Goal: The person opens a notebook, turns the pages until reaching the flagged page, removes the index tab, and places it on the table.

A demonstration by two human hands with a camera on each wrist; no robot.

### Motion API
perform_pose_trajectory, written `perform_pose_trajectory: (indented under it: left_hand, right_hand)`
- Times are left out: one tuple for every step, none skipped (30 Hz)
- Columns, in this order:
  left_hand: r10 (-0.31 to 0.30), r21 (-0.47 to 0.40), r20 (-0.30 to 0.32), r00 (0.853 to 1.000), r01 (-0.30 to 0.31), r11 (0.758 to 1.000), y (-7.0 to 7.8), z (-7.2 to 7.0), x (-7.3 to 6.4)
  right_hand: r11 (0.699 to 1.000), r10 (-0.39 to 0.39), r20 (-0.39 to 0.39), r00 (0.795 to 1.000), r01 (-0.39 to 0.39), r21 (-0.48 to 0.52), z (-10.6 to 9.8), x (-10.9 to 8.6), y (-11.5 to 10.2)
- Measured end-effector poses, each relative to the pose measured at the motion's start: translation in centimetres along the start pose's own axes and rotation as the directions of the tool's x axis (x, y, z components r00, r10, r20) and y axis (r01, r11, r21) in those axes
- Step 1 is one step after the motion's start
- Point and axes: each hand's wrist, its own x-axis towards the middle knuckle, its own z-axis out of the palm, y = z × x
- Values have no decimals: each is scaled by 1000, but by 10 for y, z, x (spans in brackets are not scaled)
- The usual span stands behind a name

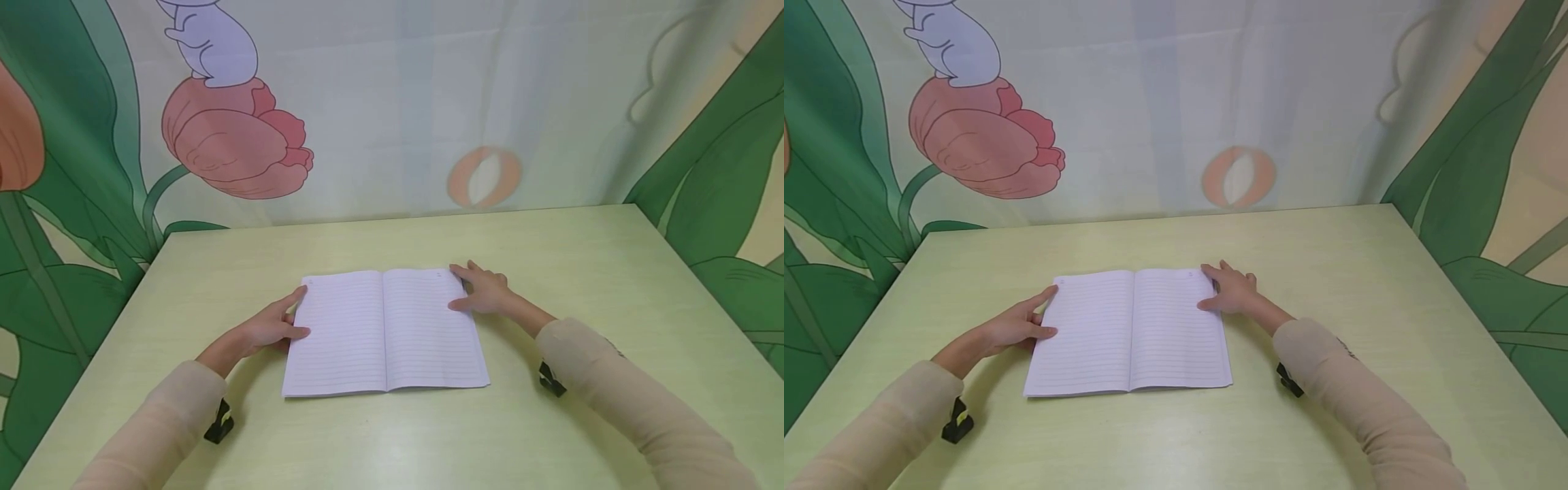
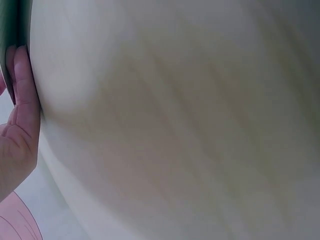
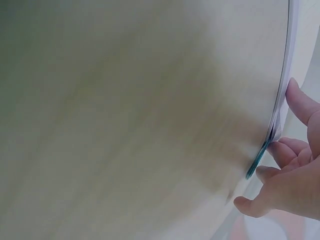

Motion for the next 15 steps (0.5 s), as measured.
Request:
perform_pose_trajectory:
  left_hand:
    - [1, 2, -1, 1000, -1, 1000, 0, 0, 0]
    - [2, 2, -1, 1000, -2, 1000, 0, 0, 0]
    - [2, 0, -2, 1000, -2, 1000, 0, 0, 0]
    - [3, 1, -3, 1000, -3, 1000, 0, -1, 0]
    - [2, 0, -3, 1000, -2, 1000, 0, -1, -1]
    - [1, 1, -3, 1000, -1, 1000, 0, -1, -1]
    - [1, 0, -3, 1000, -1, 1000, 0, -1, -1]
    - [1, 0, -2, 1000, -1, 1000, 0, -1, -2]
    - [1, -2, -1, 1000, -1, 1000, 1, -1, -2]
    - [3, -3, 1, 1000, -3, 1000, 1, -1, -2]
    - [5, -7, 2, 1000, -5, 1000, 1, -1, -2]
    - [7, -9, 5, 1000, -7, 1000, 1, -1, -2]
    - [8, -13, 6, 1000, -8, 1000, 1, 0, -1]
    - [8, -17, 6, 1000, -8, 1000, 1, 0, -1]
    - [8, -21, 6, 1000, -8, 1000, 1, 0, -1]
  right_hand:
    - [1000, -2, -2, 1000, 2, -3, 0, 0, -1]
    - [1000, -5, -5, 1000, 5, -9, 0, 0, -1]
    - [1000, -6, -6, 1000, 6, -8, 1, 0, -2]
    - [1000, -9, -7, 1000, 8, -12, 1, 0, -2]
    - [1000, -14, -9, 1000, 13, -13, 1, 0, -3]
    - [1000, -19, -10, 1000, 19, -14, 2, 0, -4]
    - [1000, -27, -12, 1000, 27, -9, 2, 0, -5]
    - [999, -38, -16, 999, 38, 3, 2, 0, -6]
    - [999, -49, -20, 999, 50, 22, 2, -1, -8]
    - [996, -67, -27, 997, 68, 54, 2, -1, -9]
    - [992, -83, -34, 996, 86, 96, 2, -1, -11]
    - [984, -91, -34, 995, 95, 151, 1, -1, -13]
    - [970, -94, -29, 995, 98, 224, 1, -1, -16]
    - [947, -93, -20, 995, 95, 306, 0, -1, -19]
    - [918, -82, -3, 997, 77, 389, 0, -1, -22]
